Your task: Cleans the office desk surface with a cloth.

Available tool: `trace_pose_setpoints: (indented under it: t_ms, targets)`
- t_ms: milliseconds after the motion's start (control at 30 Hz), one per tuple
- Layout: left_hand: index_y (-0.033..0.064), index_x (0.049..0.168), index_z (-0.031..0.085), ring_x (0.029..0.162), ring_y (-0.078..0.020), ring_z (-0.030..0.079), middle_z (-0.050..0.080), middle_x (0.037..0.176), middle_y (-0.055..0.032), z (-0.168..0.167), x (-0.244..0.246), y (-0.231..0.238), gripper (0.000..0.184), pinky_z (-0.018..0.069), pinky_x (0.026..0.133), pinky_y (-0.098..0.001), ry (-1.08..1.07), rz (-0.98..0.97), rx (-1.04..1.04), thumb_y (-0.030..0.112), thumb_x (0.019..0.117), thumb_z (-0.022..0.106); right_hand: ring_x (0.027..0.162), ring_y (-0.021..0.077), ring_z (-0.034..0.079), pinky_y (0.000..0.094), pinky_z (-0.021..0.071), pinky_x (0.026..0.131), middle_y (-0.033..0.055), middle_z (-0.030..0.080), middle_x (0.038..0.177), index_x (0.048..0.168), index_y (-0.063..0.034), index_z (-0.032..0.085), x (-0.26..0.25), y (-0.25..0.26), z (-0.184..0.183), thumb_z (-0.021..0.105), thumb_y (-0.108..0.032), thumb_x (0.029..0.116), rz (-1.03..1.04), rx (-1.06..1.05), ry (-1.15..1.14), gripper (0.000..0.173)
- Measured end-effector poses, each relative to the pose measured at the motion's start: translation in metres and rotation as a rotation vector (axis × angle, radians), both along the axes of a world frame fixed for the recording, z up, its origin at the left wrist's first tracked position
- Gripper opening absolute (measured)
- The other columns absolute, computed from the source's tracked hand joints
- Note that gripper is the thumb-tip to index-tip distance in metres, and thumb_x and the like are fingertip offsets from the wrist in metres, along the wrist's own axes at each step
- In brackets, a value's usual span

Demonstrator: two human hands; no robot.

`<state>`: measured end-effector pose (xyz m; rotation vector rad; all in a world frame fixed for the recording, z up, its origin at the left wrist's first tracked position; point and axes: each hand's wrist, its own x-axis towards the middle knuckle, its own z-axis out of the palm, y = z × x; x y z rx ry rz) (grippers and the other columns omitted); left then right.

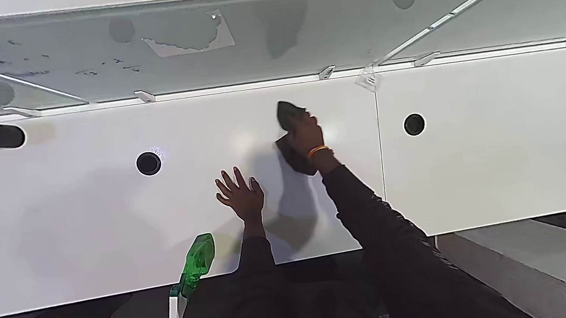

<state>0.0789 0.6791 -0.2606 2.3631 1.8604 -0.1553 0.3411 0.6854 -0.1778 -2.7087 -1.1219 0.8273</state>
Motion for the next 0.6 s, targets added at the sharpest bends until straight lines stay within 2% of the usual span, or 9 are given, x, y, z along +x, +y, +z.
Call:
trace_pose_setpoints:
  t_ms: [133,233,367,433,500,600]
  targets:
    - [0.0308,0.157,0.043,0.153,-0.0459,0.026,0.032,0.166,-0.0159,-0.001,0.0,0.0,0.068,0.0191,0.115,-0.0731,-0.012,0.001,-0.001,0.062,0.0988,0.026,0.13,0.0515,0.051,0.0689,0.0502,0.09,0.0285,0.045,0.151,0.144,-0.0188,0.059,0.057,0.009,-0.009,0.066,-0.038,0.0899,-0.219,-0.121,-0.093,0.058]
    - [0.0303,0.157,0.043,0.153,-0.0455,0.026,0.032,0.166,-0.0162,0.0,-0.001,-0.001,0.068,0.0193,0.115,-0.0734,-0.01,-0.002,-0.007,0.062,0.0992,0.026,0.131,0.0547,0.048,0.0728,0.0465,0.094,0.0307,0.041,0.153,0.146,-0.0162,0.058,0.039,0.027,-0.011,0.069,-0.033,0.0879,-0.269,-0.103,-0.094,0.062]
    - [0.0308,0.159,0.04,0.154,-0.0449,0.023,0.029,0.168,-0.0156,0.001,0.0,0.0,0.069,0.0169,0.116,-0.073,-0.006,0.004,-0.023,0.062,0.0993,0.026,0.126,0.053,0.051,0.0706,0.0498,0.088,0.0295,0.043,0.15,0.146,-0.0199,0.056,-0.041,0.022,-0.011,0.07,-0.028,0.0878,-0.033,0.049,-0.025,0.061]
    - [0.0299,0.158,0.041,0.154,-0.0458,0.023,0.03,0.167,-0.0165,0.001,0.0,-0.001,0.069,0.0177,0.115,-0.073,-0.006,0.0,-0.014,0.062,0.0993,0.026,0.126,0.0485,0.052,0.0657,0.0513,0.087,0.0258,0.043,0.151,0.147,-0.0243,0.055,-0.071,0.015,-0.001,0.073,-0.029,0.087,0.079,0.093,0.026,0.063]
    - [0.0301,0.158,0.042,0.154,-0.0453,0.023,0.031,0.167,-0.0163,0.001,0.0,-0.001,0.069,0.0179,0.115,-0.0731,-0.001,0.002,-0.013,0.062,0.0992,0.026,0.124,0.0465,0.052,0.063,0.0514,0.085,0.024,0.044,0.148,0.146,-0.0223,0.056,-0.076,0.014,0.0,0.072,-0.029,0.0891,0.122,0.145,0.022,0.06]
    - [0.0299,0.158,0.043,0.153,-0.0454,0.025,0.033,0.166,-0.0163,-0.001,0.0,-0.001,0.068,0.0184,0.115,-0.0734,-0.003,0.0,-0.004,0.062,0.0991,0.026,0.129,0.0466,0.05,0.0648,0.0502,0.089,0.0204,0.042,0.155,0.143,-0.0231,0.059,-0.055,0.012,-0.004,0.067,-0.028,0.0941,0.124,0.173,-0.03,0.05]
